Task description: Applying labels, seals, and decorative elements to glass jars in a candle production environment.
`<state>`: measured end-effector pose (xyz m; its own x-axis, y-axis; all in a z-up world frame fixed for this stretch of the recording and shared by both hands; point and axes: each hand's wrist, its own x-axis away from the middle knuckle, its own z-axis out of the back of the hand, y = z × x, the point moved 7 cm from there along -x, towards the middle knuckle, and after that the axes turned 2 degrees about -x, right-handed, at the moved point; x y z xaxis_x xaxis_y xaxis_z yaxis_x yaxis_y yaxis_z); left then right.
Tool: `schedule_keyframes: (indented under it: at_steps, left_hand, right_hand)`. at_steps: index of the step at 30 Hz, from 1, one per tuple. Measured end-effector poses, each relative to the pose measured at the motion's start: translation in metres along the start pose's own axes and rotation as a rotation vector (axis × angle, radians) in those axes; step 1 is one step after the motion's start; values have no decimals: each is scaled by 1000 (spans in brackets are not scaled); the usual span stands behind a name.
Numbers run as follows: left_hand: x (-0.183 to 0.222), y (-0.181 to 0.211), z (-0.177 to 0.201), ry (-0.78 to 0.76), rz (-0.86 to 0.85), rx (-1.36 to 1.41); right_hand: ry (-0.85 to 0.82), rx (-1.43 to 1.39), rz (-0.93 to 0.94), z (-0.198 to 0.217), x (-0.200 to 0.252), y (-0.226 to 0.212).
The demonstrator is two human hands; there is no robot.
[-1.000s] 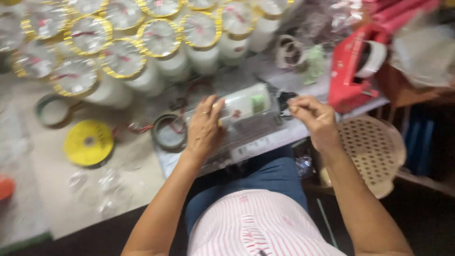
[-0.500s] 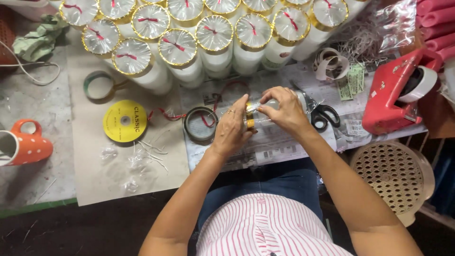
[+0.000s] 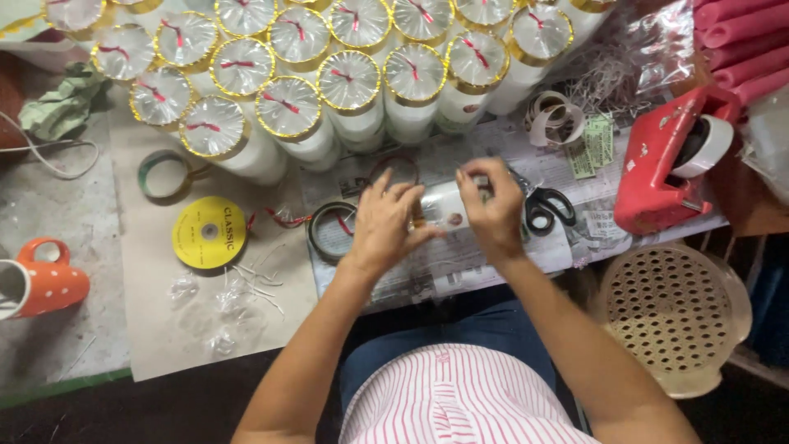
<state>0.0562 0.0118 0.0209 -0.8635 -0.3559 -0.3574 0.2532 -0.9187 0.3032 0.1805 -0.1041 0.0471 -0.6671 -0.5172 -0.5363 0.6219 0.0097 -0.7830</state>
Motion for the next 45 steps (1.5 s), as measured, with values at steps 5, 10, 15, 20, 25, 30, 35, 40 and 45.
schedule_keyframes:
  at_steps: [5, 10, 15, 20, 25, 30, 35, 40, 45]
  left_hand:
    - [-60, 5, -54, -561, 183, 132]
    - [-79, 18, -115, -850, 242, 243]
    - [-74, 34, -56, -572, 303, 426]
    - [-52, 36, -4, -116, 251, 696]
    - [-13, 26, -6, 34, 239, 848]
    - [-4, 14, 2, -48, 206, 789]
    - [-31, 19, 15, -168, 186, 983]
    - [-51, 24, 6, 70, 160, 860]
    - [-49, 31, 15, 206, 85, 883]
  right_hand:
    - [-13, -653, -1234, 4, 138, 65]
    - [138, -820, -1185, 9, 106, 49]
    - [30, -587, -959, 33, 59, 42]
    - [-219, -338, -496, 54, 2, -2]
    - [-313, -101, -263, 37, 11, -2]
    - [-385, -1, -90, 36, 18, -6]
    - [-212, 315, 429, 64, 5, -79]
    - [-312, 408, 390, 52, -7, -73]
    - [-451, 135, 92, 43, -30, -66]
